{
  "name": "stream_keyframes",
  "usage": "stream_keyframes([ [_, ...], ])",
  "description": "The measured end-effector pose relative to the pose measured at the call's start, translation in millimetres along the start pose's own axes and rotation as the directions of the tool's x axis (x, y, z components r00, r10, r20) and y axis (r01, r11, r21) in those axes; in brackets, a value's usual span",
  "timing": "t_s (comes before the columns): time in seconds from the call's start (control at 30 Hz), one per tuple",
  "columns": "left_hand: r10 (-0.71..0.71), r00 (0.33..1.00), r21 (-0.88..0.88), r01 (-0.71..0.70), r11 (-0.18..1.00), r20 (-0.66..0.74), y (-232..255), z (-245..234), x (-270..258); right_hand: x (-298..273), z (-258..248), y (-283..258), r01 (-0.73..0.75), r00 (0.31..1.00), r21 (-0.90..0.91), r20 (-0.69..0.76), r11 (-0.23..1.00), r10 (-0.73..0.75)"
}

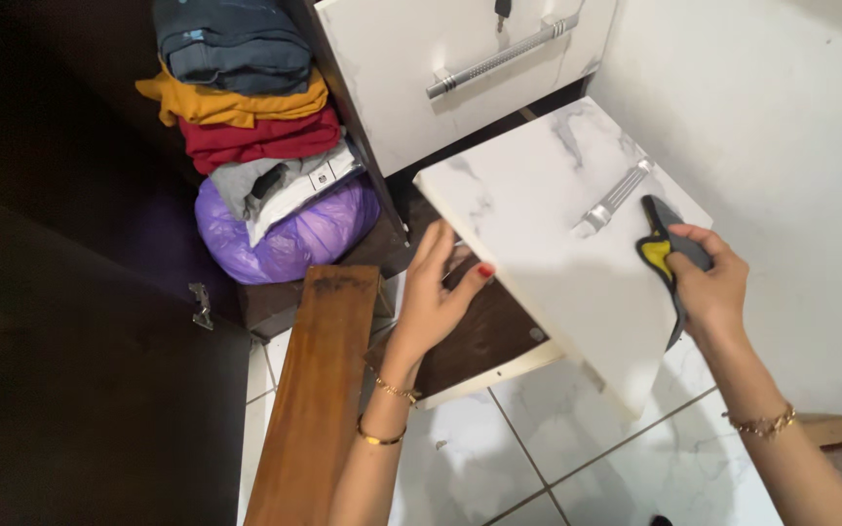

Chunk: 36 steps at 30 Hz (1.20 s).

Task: The person wipes the exterior and interior surfaces of a white marble-patterned drawer using a yellow and grey cloth. They remove the drawer from the cabinet to clean the inside of the drawer box and the cabinet cavity before placing the drawer back into the cabinet.

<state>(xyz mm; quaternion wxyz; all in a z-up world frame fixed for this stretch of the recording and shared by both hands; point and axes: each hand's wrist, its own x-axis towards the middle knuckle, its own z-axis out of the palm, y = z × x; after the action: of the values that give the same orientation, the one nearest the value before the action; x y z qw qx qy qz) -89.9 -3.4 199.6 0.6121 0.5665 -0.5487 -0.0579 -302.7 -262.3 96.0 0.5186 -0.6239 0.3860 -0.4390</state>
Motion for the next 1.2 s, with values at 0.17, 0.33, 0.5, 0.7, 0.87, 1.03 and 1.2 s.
stream_keyframes([
  [0.17, -0.054, 0.993, 0.095, 0.044, 0.994, 0.104, -8.2, 14.6, 24.9, 42.5, -12.8, 1.4, -0.162, 0.985, -0.041, 0.048, 0.986, 0.164],
  [0.33, 0.015, 0.975, 0.088, -0.035, 0.996, 0.224, -32.6, 23.3, 43.1, 63.6, -16.3, 18.5, -0.182, 0.982, 0.007, 0.053, 0.983, 0.181],
  [0.5, -0.233, 0.955, 0.189, 0.199, 0.962, 0.181, -65.4, 12.5, 18.9, 57.8, -0.5, 20.0, -0.167, 0.986, -0.079, 0.01, 0.983, 0.169],
  [0.7, -0.325, 0.941, 0.251, 0.295, 0.922, 0.09, -76.3, 9.8, -7.2, 54.5, 18.7, 2.6, -0.233, 0.972, -0.146, 0.005, 0.962, 0.236],
  [0.87, -0.282, 0.959, 0.314, 0.257, 0.914, 0.037, -42.0, 26.1, 12.9, 59.2, 6.3, 2.0, -0.175, 0.977, -0.148, 0.099, 0.973, 0.191],
  [1.03, -0.368, 0.93, 0.382, 0.345, 0.857, -0.014, -7.7, 44.3, 41.0, 54.5, -1.2, 12.7, -0.251, 0.951, -0.195, 0.136, 0.948, 0.279],
  [1.2, -0.447, 0.894, 0.422, 0.398, 0.815, 0.02, 4.5, 70.7, 61.1, 55.1, -7.4, 43.6, -0.41, 0.89, -0.031, 0.207, 0.912, 0.407],
])
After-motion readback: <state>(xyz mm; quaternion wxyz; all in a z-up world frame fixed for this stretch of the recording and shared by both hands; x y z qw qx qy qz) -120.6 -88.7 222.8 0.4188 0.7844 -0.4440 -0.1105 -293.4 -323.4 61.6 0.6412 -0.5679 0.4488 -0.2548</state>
